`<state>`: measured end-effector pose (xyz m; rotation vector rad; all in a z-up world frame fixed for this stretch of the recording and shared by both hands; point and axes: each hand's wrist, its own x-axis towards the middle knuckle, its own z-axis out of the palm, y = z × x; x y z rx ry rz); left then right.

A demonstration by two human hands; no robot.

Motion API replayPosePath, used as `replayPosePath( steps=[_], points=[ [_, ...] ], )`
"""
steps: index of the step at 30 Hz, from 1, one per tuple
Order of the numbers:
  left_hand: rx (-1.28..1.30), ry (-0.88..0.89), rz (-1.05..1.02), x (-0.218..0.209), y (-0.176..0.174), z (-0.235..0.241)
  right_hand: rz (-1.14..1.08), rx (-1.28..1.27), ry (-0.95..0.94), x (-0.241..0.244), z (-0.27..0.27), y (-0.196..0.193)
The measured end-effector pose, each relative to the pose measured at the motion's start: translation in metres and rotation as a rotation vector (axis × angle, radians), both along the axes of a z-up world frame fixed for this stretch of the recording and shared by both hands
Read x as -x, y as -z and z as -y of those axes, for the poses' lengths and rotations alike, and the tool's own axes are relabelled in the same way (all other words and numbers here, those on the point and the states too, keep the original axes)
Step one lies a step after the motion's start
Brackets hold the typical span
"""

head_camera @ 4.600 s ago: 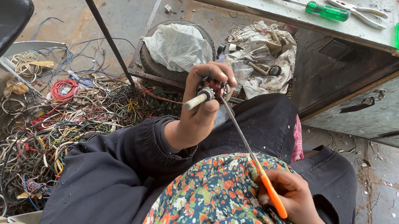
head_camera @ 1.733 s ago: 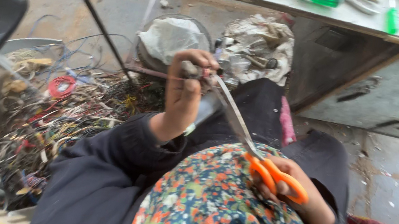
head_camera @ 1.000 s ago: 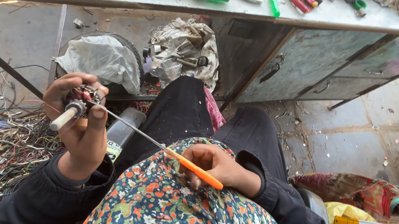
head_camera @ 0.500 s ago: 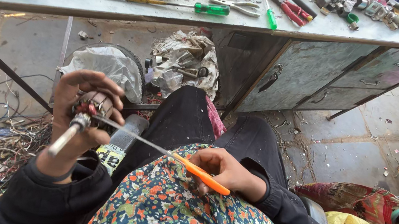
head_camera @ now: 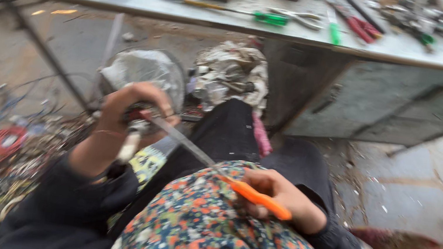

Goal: The person winds red wire around a cylindrical metal component using a screwdriver to hold it steady. They use orange-handled scissors to cut the wire and then wrap the cut end around the component. The work is performed on the lap in a cluttered workshop.

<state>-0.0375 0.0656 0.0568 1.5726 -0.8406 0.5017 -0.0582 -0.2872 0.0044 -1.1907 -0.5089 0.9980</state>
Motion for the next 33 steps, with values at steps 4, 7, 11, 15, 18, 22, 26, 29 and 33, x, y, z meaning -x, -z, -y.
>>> replayPosePath(
  steps=[4, 7, 11, 15, 18, 22, 26, 29, 33],
  points=[
    [-0.062, 0.004, 0.102, -0.008, -0.003, -0.003, -0.194, -0.045, -0.023, -0.001, -0.004, -0.001],
    [-0.038, -0.022, 0.202, -0.010, -0.003, 0.008, -0.178, 0.038, 0.039, 0.001, 0.004, -0.001],
    [0.009, -0.074, 0.203, -0.007, 0.000, 0.013, -0.108, 0.072, 0.062, -0.001, 0.011, 0.012],
    [0.001, -0.114, 0.212, -0.004, -0.002, 0.017, 0.084, 0.087, 0.015, -0.010, 0.013, 0.024],
    [-0.031, -0.072, 0.178, -0.001, -0.005, 0.016, 0.281, 0.177, 0.068, -0.013, 0.014, 0.024],
    [-0.017, 0.016, 0.159, 0.003, -0.007, 0.014, 0.843, 0.276, 0.264, -0.011, 0.014, 0.014],
    [0.022, -0.042, 0.182, 0.006, -0.007, 0.021, 1.152, 0.290, 0.429, -0.004, 0.004, 0.010],
    [0.067, -0.021, 0.163, 0.010, -0.007, 0.026, 1.299, 0.264, 0.500, -0.004, -0.005, 0.011],
    [0.053, 0.016, 0.144, 0.011, -0.008, 0.025, 1.367, 0.236, 0.515, -0.008, -0.003, 0.017]
  ],
)
